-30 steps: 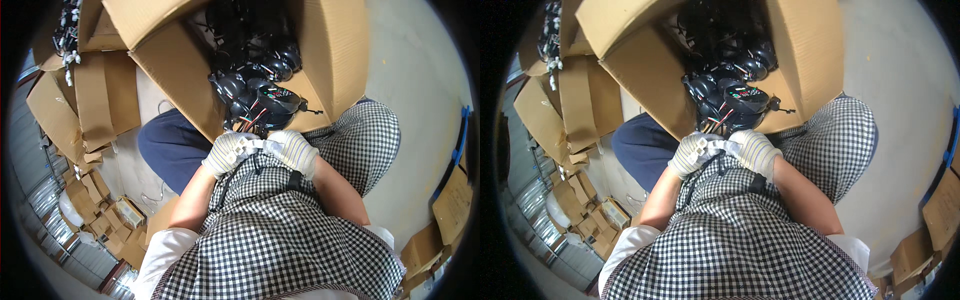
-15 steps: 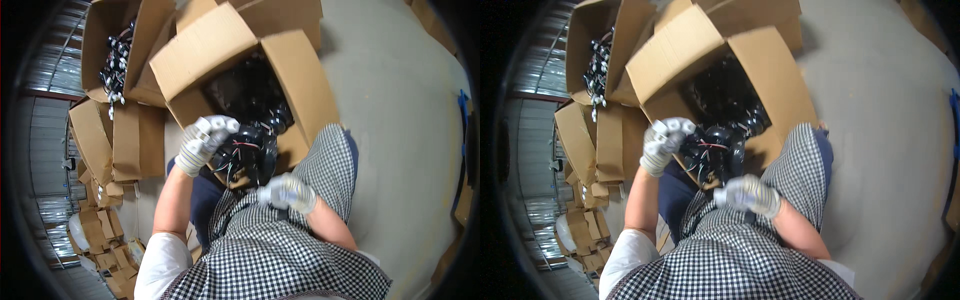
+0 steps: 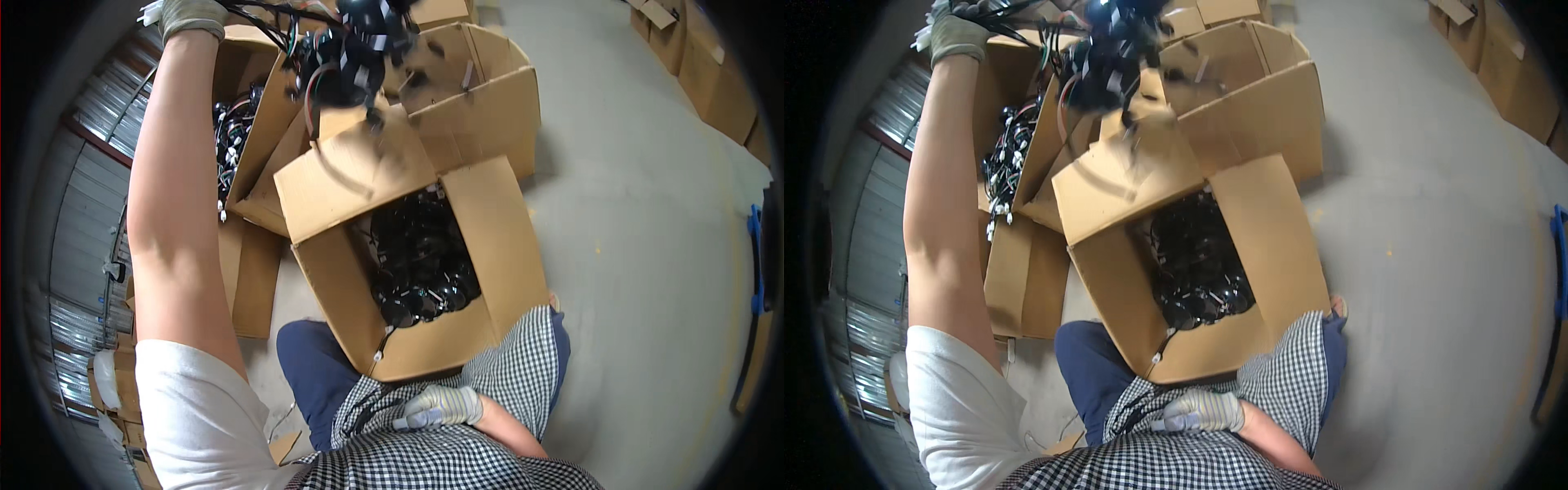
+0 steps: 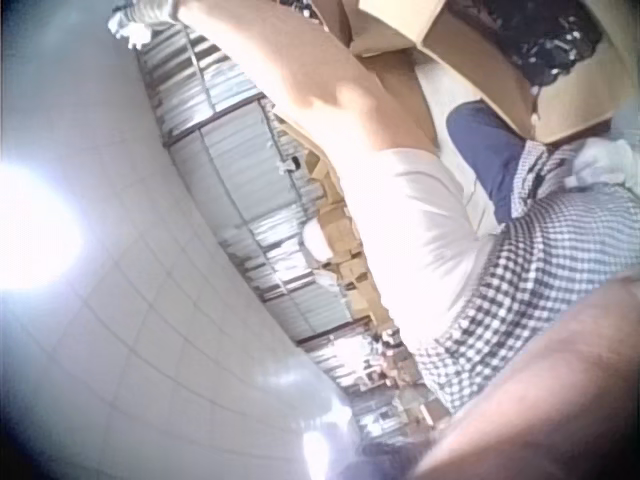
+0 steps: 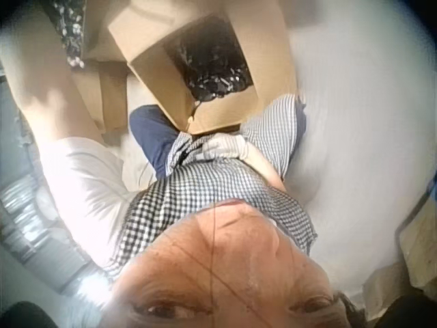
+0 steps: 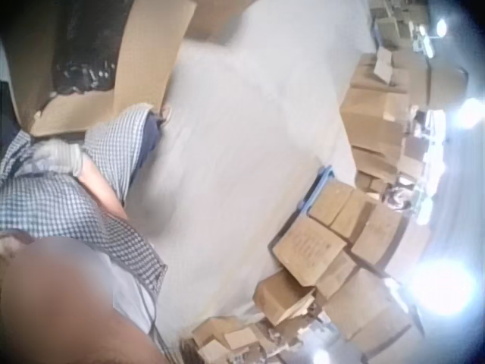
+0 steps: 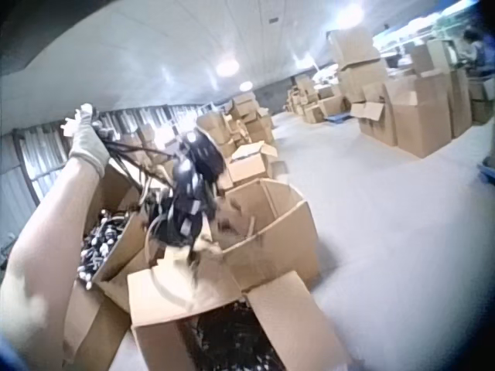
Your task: The person packs black plastic light housing components into cardboard boxes by hand, checking the wire connectors on each component before placing it inside.
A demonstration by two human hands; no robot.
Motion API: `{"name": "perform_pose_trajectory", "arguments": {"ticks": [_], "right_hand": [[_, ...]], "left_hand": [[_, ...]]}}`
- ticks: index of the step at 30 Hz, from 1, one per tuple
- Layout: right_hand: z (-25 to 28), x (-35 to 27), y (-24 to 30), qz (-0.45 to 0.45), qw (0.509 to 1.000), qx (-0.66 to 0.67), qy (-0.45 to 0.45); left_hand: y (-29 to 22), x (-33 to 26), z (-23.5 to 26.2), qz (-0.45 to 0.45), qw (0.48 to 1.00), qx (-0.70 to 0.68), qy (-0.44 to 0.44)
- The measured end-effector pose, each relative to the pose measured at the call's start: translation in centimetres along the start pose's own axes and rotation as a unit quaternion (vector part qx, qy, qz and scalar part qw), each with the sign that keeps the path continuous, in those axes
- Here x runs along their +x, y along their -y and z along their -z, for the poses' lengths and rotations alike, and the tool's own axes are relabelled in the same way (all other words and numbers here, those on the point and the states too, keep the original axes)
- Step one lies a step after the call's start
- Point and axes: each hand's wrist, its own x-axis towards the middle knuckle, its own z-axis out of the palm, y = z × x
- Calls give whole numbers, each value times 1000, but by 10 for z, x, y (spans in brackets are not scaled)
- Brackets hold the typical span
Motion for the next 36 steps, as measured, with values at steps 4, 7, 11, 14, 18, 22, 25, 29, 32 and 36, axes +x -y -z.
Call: {"name": "perform_pose_trajectory", "arguments": {"ticks": [4, 7, 11, 14, 18, 22, 25, 29, 32, 36], "right_hand": [[16, 5, -17, 51, 990, -130, 7], [18, 7, -9, 81, 985, -145, -44], [23, 2, -15, 24, 976, -199, -82], [13, 20, -9, 38, 967, -252, 9], [22, 8, -39, 90, 953, -273, -96], [13, 17, -17, -60, 994, -90, -30], [10, 28, -19, -164, 973, -157, 37], [1, 28, -22, -256, 959, -97, 70], [-5, 20, -37, -298, 951, -51, 60], [0, 23, -49, -316, 948, -6, 40]], "left_hand": [[52, 7, 32, -78, 985, 149, -30], [133, -27, 93, 51, 968, 222, 105], [216, -149, 101, 284, 907, 275, 141], [238, -125, 209, 91, 691, 557, 452], [231, -268, 155, 264, 715, 528, 375], [98, -282, 37, 169, 706, 457, 514], [25, -399, 17, 275, 665, 39, 693], [-75, -530, -9, 258, 767, 45, 586], [-119, -559, 4, 232, 818, 30, 526], [-153, -565, 34, 184, 858, 23, 480]]}}
